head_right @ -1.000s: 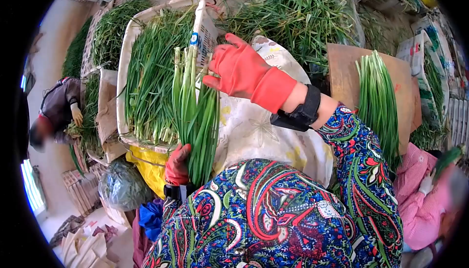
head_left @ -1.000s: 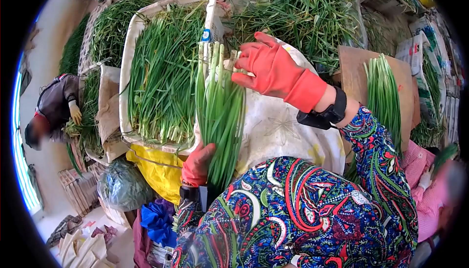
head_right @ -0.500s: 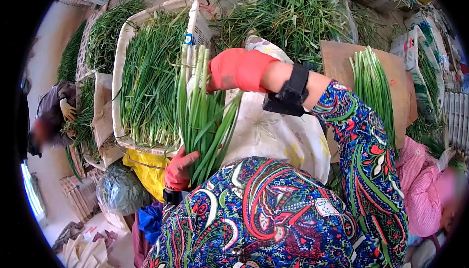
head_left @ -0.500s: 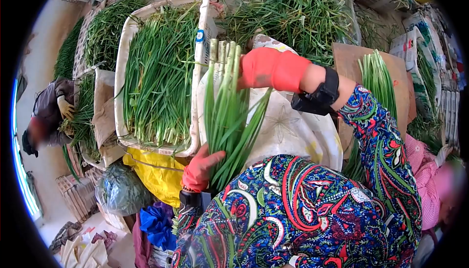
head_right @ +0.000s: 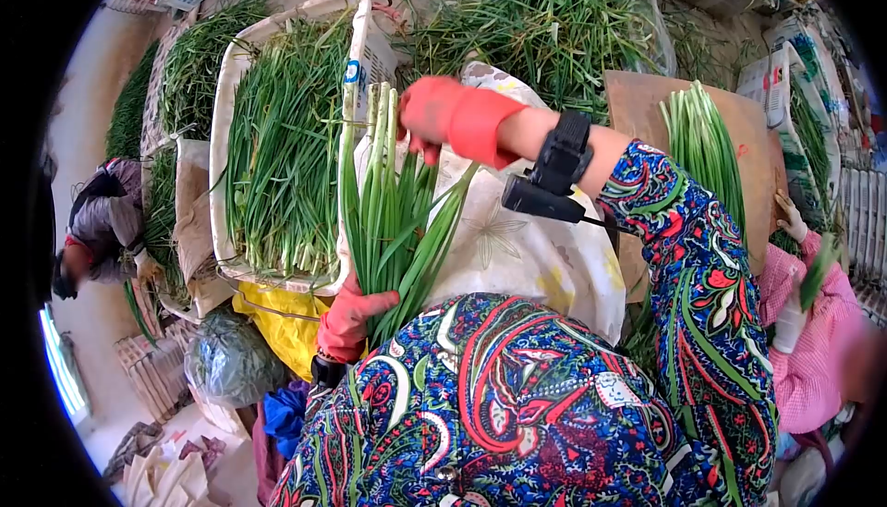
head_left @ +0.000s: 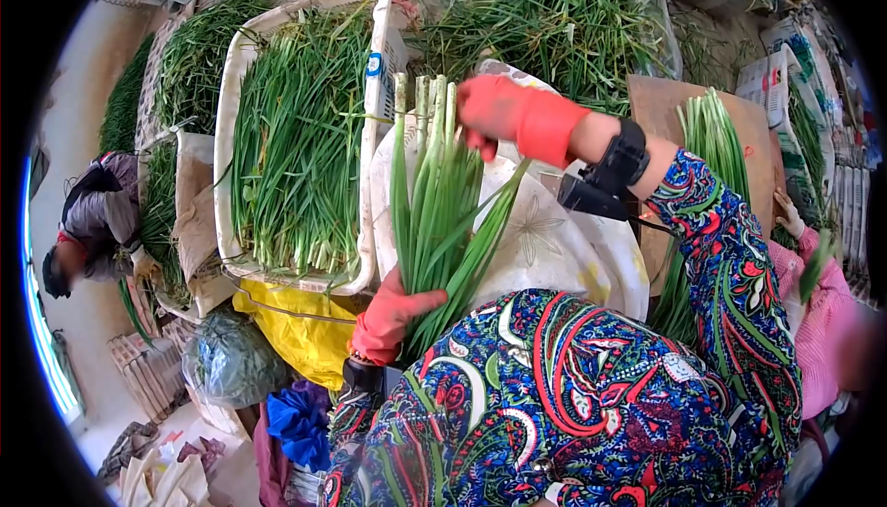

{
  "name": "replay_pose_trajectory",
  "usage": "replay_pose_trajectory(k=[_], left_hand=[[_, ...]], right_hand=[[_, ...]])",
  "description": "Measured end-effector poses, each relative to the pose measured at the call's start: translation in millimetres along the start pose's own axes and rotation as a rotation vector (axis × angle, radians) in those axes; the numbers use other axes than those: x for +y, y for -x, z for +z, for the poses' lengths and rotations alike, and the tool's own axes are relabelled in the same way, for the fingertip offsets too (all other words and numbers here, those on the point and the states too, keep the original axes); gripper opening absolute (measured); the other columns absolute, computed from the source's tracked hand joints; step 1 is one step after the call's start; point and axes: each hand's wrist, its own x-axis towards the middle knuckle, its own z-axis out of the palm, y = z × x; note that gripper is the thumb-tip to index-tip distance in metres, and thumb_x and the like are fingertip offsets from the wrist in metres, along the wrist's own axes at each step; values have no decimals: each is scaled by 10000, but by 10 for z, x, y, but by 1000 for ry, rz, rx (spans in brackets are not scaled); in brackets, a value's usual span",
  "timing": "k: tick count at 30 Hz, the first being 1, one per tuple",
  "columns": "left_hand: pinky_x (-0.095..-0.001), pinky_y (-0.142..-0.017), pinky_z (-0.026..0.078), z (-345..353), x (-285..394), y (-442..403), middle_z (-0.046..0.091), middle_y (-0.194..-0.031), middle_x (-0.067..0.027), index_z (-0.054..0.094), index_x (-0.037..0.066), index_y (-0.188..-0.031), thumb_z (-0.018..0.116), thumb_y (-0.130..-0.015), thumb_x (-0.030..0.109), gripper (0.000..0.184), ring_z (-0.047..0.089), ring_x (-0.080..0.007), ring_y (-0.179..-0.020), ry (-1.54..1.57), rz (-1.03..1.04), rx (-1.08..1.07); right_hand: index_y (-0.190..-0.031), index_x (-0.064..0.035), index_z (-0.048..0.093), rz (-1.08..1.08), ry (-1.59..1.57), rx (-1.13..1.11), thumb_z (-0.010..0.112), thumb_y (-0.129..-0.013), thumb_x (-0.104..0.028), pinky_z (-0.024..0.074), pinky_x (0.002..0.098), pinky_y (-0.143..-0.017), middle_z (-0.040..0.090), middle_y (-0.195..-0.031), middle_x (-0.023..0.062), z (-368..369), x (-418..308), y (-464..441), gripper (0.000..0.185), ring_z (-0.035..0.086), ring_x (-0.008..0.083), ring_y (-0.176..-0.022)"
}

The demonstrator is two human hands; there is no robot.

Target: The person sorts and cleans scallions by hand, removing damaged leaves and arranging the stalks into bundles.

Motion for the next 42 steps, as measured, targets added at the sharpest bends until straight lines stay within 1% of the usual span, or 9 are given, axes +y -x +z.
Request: replay_pose_trajectory(k=[7, 9, 12, 14, 21, 29, 33, 37, 42], left_hand=[[-294, -852, 406, -145, -89, 43, 534, -1096, -95, 417, 3, -1189, 578, -696, -87, 526, 525, -185, -975, 96, 3, 3], [-300, -846, 413, -148, -40, 55, 536, -1092, -101, 416, 5, -1189, 565, -702, -87, 518, 530, -191, -967, 124, -41, 35], [-314, -828, 431, -144, -22, 31, 540, -1086, -127, 406, 0, -1189, 538, -714, -57, 497, 539, -219, -955, 158, 11, 62], [-353, -855, 426, -58, 57, 59, 554, -1077, -162, 429, -10, -1167, 527, -692, 20, 486, 541, -272, -977, 160, 44, 69], [-358, -827, 444, -20, 47, 61, 545, -1089, -171, 427, -8, -1171, 540, -684, 62, 504, 552, -272, -949, 131, 33, 72], [-348, -769, 469, -37, 32, 106, 572, -1030, -160, 457, -6, -1144, 512, -683, 78, 472, 575, -260, -869, 243, 54, 104], [-354, -727, 487, -29, 43, 87, 576, -1013, -156, 450, 0, -1151, 542, -671, 99, 500, 583, -250, -835, 210, 72, 120], [-355, -700, 502, -71, 37, 76, 563, -1043, -158, 423, 7, -1178, 566, -670, 115, 538, 583, -245, -838, 236, 43, 84], [-366, -838, 429, -163, 38, 75, 485, -1157, -188, 338, 4, -1243, 548, -733, 119, 563, 520, -275, -991, 314, 76, -95]], right_hand=[[-951, -2, 590, -496, -494, 512, 542, -783, -200, 473, 265, -730, 618, -865, 103, -1482, 269, -467, 264, 598, 184, -764], [-840, -30, 572, -520, -277, 627, 480, -828, -194, 465, 378, -545, 597, -750, 117, -1852, 274, -226, 188, 595, 227, -713], [-812, -32, 559, -613, 917, 868, 495, -822, -198, 444, 352, -580, 561, -674, 65, -1614, 237, 57, 178, 556, 196, -655], [-1055, -28, 569, -340, 471, 460, 563, -793, -288, 426, 262, -822, 593, -1018, 70, -1089, 83, 79, 368, 565, 160, -900], [-1005, -79, 620, -74, 304, -66, 627, -651, -506, 382, 267, -833, 611, -952, 88, 29, 160, -65, 555, 536, 173, -919], [-971, -40, 622, -72, 112, 37, 627, -738, -293, 396, 257, -792, 602, -984, 71, -432, 83, -216, 344, 522, 123, -923], [-792, -53, 542, -427, -313, 484, 515, -822, -237, 420, 307, -561, 511, -618, 28, -1261, 172, -237, 187, 514, 174, -595], [-817, -77, 543, -447, -979, 631, 487, -847, -203, 386, 254, -548, 500, -611, -11, -2100, 435, -172, 141, 483, 122, -578], [-1005, -30, 526, -327, -348, 596, 563, -801, -222, 405, 278, -707, 530, -905, 40, -793, 116, 154, 283, 509, 155, -804]])
